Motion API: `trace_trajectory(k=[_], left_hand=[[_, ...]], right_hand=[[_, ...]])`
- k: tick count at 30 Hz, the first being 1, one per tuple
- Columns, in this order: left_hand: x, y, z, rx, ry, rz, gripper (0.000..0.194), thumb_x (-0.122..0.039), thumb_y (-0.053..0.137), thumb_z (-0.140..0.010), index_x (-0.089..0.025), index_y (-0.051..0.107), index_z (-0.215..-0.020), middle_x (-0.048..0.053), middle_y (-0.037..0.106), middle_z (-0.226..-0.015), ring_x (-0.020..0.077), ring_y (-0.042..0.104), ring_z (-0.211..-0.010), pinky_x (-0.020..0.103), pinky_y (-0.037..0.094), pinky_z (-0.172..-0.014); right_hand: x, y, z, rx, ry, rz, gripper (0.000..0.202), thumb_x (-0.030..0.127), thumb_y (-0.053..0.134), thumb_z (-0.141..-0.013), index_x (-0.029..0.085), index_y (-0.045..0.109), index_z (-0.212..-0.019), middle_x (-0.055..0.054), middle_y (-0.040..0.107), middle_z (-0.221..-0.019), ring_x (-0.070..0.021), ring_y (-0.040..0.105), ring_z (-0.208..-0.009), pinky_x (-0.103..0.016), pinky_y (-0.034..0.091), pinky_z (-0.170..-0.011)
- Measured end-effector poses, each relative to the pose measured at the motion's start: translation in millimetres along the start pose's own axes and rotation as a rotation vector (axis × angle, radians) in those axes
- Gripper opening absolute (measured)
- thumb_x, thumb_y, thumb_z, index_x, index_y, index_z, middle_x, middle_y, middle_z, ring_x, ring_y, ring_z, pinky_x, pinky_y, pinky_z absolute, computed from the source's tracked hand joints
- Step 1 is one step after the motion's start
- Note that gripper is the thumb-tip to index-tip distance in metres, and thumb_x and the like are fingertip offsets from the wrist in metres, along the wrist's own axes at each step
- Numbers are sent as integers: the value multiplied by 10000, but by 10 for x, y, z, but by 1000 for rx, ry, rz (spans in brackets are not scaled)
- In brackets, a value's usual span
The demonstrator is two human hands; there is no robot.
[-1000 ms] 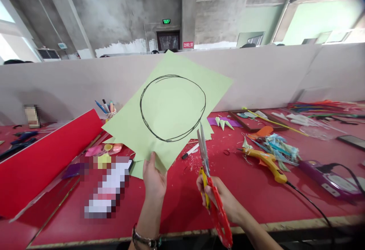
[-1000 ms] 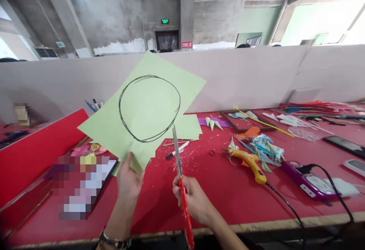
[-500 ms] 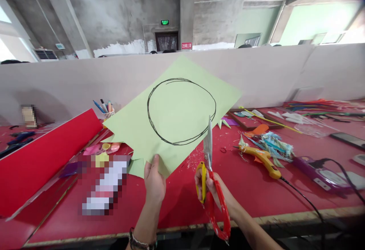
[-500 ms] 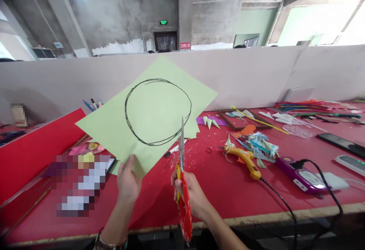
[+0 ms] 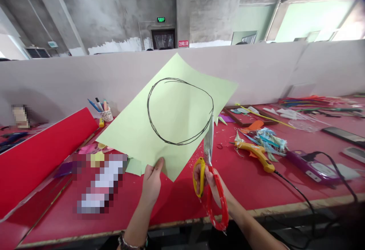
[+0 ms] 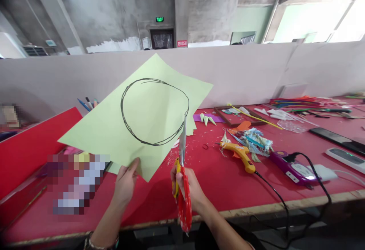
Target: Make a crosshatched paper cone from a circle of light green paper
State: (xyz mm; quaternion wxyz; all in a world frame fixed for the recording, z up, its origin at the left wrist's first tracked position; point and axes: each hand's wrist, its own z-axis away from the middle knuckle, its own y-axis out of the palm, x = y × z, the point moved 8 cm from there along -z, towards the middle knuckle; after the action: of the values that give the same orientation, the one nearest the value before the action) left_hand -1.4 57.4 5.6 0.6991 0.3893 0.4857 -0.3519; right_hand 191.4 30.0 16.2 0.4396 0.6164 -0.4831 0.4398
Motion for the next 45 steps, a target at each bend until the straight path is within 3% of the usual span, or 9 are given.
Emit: trace_trajectory(k=[3,8,19,26,28,31,37,40,45], left_hand=[[-1,-12,5,1,-15,-11,384,-329,742,-539,-191,395,-454,-72,404,-433,103,483,-544,225,375,-550],[-15,19,15,41,-49,83,286,-240,727,-567,-184,458,-486,-31,536,-541,151,560,-719,255,406,-688],[39,12,2,75,-93,98,204,-247,740,-571,-176,549,-554,2,593,-589,181,587,-800,291,430,-760],[57,-35,-22,99,-80,-36,174,-247,746,-548,-171,589,-548,17,616,-584,191,597,-757,261,434,-671],[62,-11,-49,161,-76,-50,147,-197,745,-531,-159,603,-539,29,631,-582,205,604,-741,257,435,-643],[16,-22,-130,216,-75,-16,108,-125,718,-540,-156,616,-550,45,662,-635,207,617,-785,253,448,-688],[-269,-139,-286,146,-15,231,129,-107,674,-630,-183,626,-722,43,685,-831,188,609,-919,326,438,-872],[-366,-81,-281,192,69,277,161,-89,627,-676,-179,641,-809,44,689,-860,166,608,-931,293,433,-892],[-297,-55,-293,207,117,211,169,-180,680,-648,-171,656,-815,44,690,-878,169,592,-966,249,440,-876]], right_hand=[[-29,11,5,-14,34,-22,514,678,370,-725,173,441,-668,27,434,-514,-91,443,-398,-217,369,-374],[-65,44,12,-30,83,-68,518,692,387,-704,177,430,-663,36,411,-508,-93,444,-392,-215,364,-360],[-127,92,-6,-50,97,-140,529,719,377,-680,192,420,-659,34,403,-526,-93,444,-392,-225,380,-361],[-134,123,2,-70,135,-166,550,733,359,-674,187,422,-656,36,391,-526,-88,435,-397,-218,368,-371],[-126,123,9,-78,130,-157,554,733,344,-681,184,421,-658,38,393,-517,-83,420,-391,-217,363,-375],[-120,132,26,-74,129,-159,564,741,344,-673,181,411,-666,33,414,-535,-73,397,-384,-216,361,-373],[-143,171,35,0,87,-97,540,723,349,-688,188,406,-661,40,385,-503,-78,375,-368,-210,323,-339],[-84,186,34,42,16,-65,498,680,365,-722,186,415,-687,30,402,-572,-80,401,-419,-221,369,-394],[15,246,57,136,5,-54,392,581,457,-748,193,453,-807,5,427,-711,-109,457,-602,-306,461,-688]])
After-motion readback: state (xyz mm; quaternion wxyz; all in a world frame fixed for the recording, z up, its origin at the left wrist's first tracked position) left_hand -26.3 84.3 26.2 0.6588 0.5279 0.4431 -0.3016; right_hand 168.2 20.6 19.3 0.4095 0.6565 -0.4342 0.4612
